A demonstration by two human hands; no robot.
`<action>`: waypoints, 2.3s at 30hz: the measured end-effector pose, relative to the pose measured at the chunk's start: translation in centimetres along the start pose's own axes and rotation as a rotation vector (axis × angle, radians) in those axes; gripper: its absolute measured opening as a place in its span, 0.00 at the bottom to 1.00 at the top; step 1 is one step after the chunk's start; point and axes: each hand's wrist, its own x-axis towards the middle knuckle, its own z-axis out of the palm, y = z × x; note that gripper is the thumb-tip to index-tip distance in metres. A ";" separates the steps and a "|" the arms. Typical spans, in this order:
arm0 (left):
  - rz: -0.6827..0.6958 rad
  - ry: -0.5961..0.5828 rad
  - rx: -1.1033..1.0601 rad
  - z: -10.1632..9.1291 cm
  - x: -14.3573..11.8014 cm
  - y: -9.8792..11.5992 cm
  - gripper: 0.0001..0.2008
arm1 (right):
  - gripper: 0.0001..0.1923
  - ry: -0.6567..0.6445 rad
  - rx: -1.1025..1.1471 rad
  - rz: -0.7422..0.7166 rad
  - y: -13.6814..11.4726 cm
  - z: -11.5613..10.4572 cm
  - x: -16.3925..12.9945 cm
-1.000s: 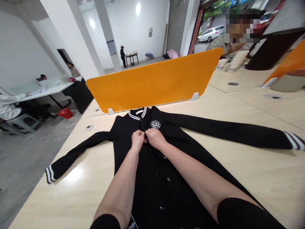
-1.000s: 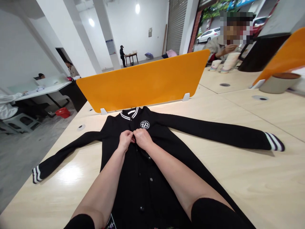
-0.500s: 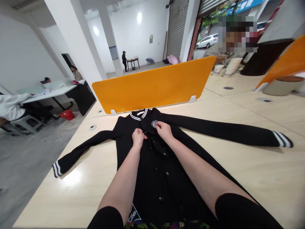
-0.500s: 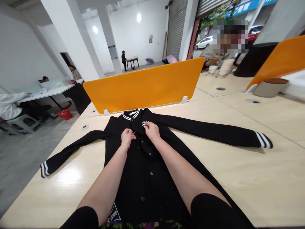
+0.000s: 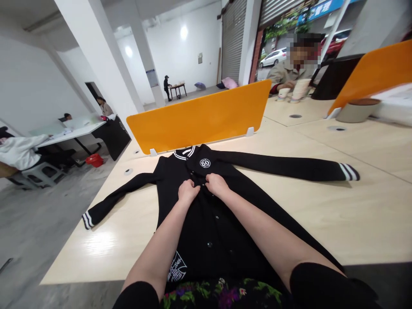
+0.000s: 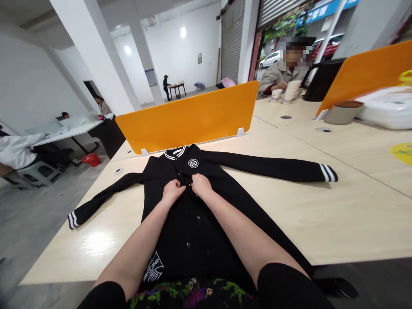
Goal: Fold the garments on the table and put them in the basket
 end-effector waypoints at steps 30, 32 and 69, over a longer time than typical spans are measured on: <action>0.021 -0.059 -0.002 -1.8 -3.0 0.4 0.06 | 0.04 -0.020 0.186 -0.165 1.2 -0.5 -1.0; -0.036 -0.101 -0.168 -2.0 -3.3 0.7 0.05 | 0.04 -0.015 0.271 -0.210 1.0 -0.8 -1.3; -0.153 -0.274 -0.154 -0.6 -3.8 -0.4 0.08 | 0.12 -0.124 -0.024 -0.427 -0.5 0.6 -2.2</action>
